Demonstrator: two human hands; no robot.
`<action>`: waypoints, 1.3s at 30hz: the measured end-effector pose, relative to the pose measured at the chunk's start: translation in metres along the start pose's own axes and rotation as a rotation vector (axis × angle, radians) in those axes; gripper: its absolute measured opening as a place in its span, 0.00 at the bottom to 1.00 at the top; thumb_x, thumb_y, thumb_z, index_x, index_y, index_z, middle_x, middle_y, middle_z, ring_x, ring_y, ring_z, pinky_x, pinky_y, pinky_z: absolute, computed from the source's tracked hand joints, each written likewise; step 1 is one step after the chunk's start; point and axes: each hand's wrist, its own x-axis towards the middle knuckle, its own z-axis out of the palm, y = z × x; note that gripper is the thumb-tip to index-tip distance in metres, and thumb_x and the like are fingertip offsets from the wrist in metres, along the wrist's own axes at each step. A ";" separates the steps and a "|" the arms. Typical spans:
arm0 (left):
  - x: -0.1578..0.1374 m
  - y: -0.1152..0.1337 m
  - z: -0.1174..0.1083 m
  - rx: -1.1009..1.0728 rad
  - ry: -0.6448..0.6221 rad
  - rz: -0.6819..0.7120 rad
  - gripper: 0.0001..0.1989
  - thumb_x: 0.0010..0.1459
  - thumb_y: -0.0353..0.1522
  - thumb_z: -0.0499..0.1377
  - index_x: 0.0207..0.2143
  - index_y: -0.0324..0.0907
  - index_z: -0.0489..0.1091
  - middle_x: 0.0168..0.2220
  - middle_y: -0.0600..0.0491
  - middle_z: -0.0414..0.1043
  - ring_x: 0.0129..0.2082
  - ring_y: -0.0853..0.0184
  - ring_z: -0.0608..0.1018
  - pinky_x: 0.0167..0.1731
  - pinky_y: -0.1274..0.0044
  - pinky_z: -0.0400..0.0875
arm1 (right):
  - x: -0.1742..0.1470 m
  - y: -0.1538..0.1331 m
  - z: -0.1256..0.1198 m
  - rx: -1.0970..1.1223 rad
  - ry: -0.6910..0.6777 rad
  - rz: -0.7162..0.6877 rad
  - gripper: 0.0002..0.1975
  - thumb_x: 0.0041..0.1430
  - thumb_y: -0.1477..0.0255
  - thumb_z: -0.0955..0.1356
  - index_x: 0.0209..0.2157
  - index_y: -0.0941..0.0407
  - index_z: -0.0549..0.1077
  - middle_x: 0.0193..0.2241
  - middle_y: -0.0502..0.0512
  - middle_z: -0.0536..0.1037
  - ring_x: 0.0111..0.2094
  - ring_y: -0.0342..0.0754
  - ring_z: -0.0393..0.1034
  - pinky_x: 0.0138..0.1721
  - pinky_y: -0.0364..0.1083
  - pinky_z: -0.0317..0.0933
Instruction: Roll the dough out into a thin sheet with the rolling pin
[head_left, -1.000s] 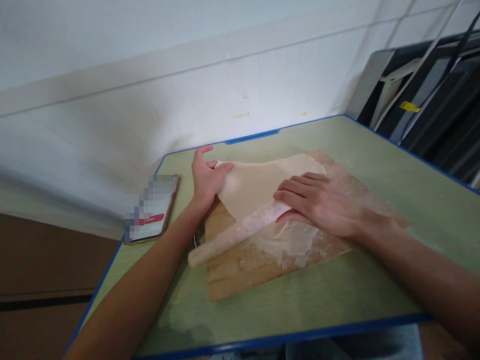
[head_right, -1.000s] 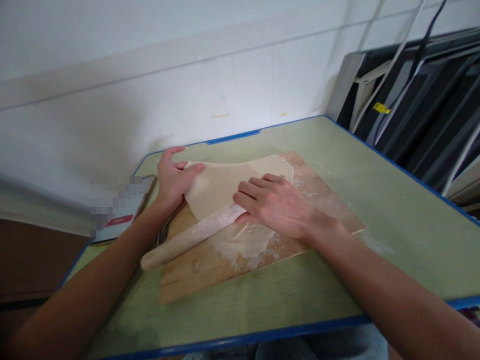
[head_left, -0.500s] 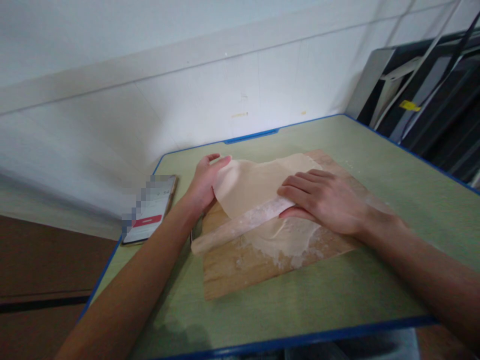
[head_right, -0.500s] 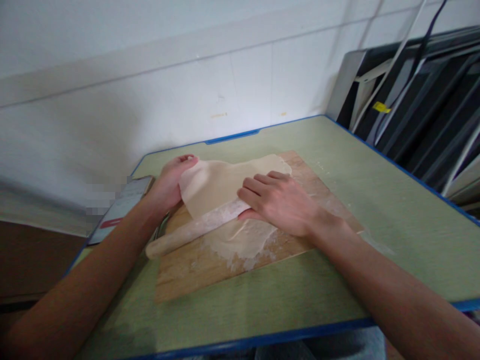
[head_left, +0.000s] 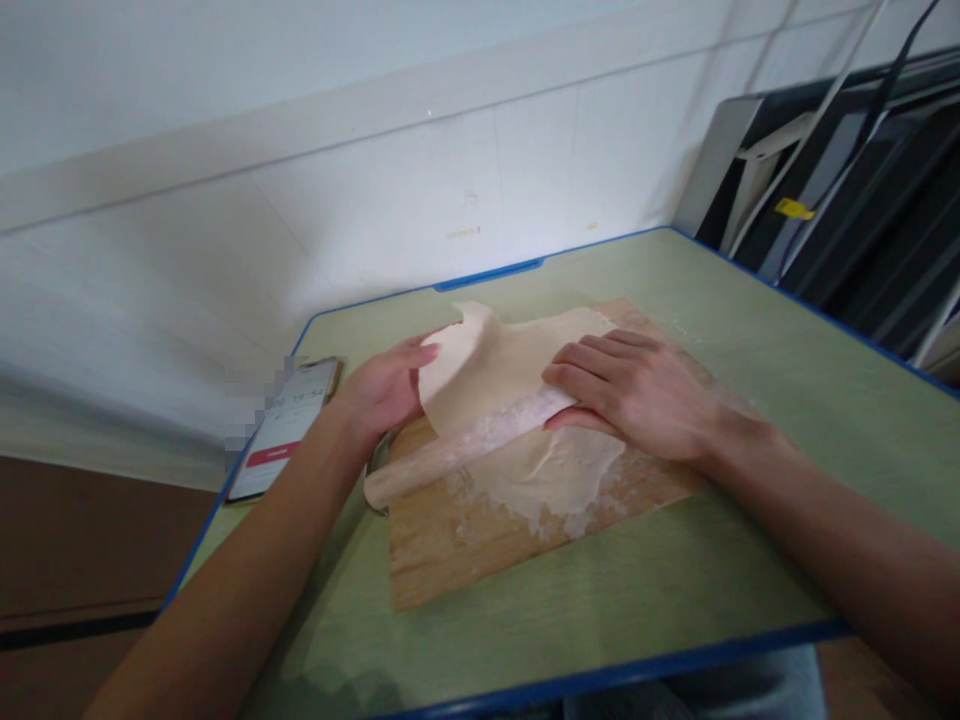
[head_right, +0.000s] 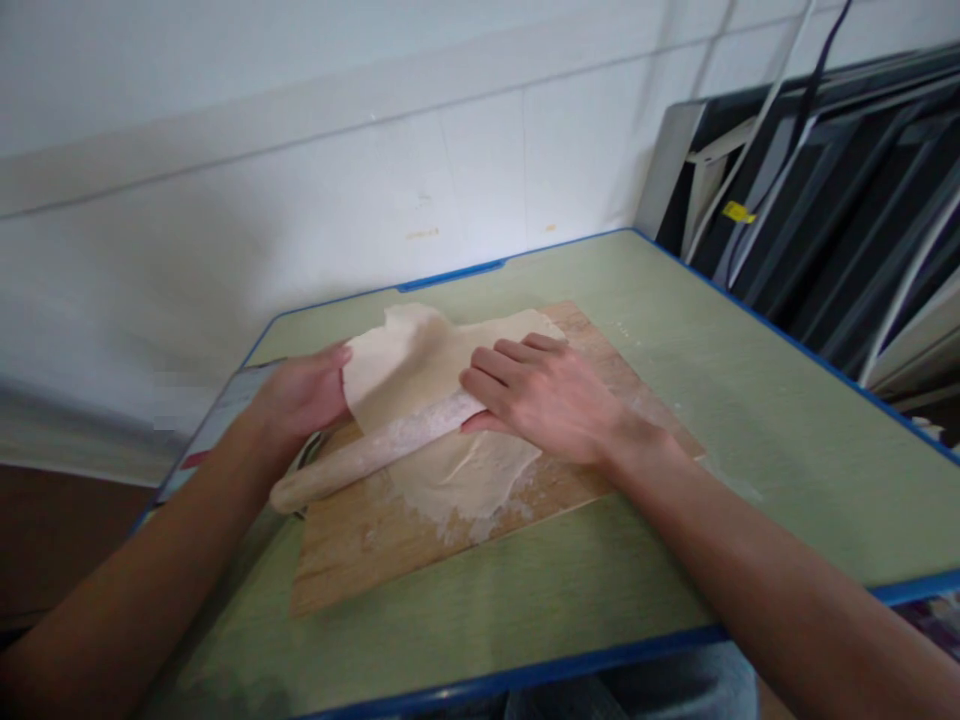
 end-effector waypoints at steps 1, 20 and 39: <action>0.000 -0.002 0.000 -0.060 -0.049 0.009 0.25 0.44 0.36 0.59 0.47 0.43 0.67 0.47 0.49 0.74 0.53 0.56 0.72 0.49 0.68 0.69 | 0.000 0.000 0.000 -0.003 -0.004 -0.004 0.27 0.65 0.58 0.50 0.35 0.58 0.72 0.33 0.57 0.76 0.31 0.49 0.67 0.31 0.47 0.54; -0.004 -0.003 0.008 0.960 -0.313 0.327 0.37 0.53 0.45 0.59 0.62 0.42 0.55 0.67 0.49 0.39 0.66 0.61 0.47 0.64 0.68 0.41 | 0.001 0.001 0.004 0.154 -0.123 -0.060 0.21 0.64 0.59 0.55 0.35 0.58 0.71 0.32 0.58 0.75 0.33 0.48 0.68 0.35 0.48 0.58; -0.010 -0.010 0.019 0.218 0.186 0.078 0.27 0.54 0.49 0.55 0.45 0.37 0.70 0.45 0.43 0.75 0.47 0.54 0.75 0.46 0.67 0.69 | 0.001 0.000 0.004 0.152 -0.096 -0.086 0.18 0.62 0.59 0.60 0.34 0.59 0.71 0.31 0.55 0.74 0.32 0.48 0.66 0.35 0.46 0.57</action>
